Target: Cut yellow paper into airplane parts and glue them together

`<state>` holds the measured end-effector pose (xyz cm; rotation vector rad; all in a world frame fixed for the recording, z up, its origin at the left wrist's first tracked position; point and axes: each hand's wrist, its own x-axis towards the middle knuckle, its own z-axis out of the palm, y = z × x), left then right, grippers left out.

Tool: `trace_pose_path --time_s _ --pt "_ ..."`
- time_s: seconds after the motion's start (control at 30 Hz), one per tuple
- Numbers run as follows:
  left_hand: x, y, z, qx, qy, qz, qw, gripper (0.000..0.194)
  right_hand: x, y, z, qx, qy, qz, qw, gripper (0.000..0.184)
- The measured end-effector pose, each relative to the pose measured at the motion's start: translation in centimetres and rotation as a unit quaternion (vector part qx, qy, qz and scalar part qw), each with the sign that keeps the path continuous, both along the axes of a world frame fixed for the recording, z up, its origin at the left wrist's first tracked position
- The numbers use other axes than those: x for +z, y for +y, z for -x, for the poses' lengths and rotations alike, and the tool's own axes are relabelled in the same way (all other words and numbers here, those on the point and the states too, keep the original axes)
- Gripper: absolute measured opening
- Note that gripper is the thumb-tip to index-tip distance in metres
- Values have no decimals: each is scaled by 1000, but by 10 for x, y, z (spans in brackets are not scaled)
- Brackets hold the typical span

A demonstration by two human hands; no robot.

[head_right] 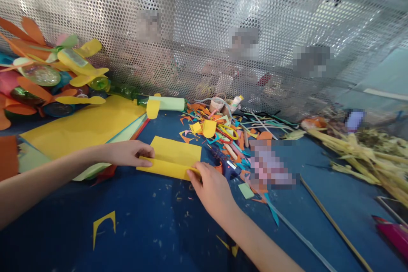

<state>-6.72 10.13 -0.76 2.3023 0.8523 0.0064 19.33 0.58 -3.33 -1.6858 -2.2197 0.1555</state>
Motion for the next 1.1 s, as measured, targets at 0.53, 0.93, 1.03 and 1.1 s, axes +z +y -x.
trace_pose_path --time_s 0.53,0.93,1.03,1.1 --pt "-5 -1 -5 23 46 -58 997 22 1 2 1 -42 36 74 996 19" --pt "-1 -6 -11 37 79 -121 989 24 -3 2 3 -43 -19 71 996 16" --pt "-4 -6 -11 40 80 -124 988 23 -3 2 3 -40 -26 64 997 16" --pt "-4 -7 -12 44 82 -131 987 22 -3 3 3 -38 -31 63 997 15"
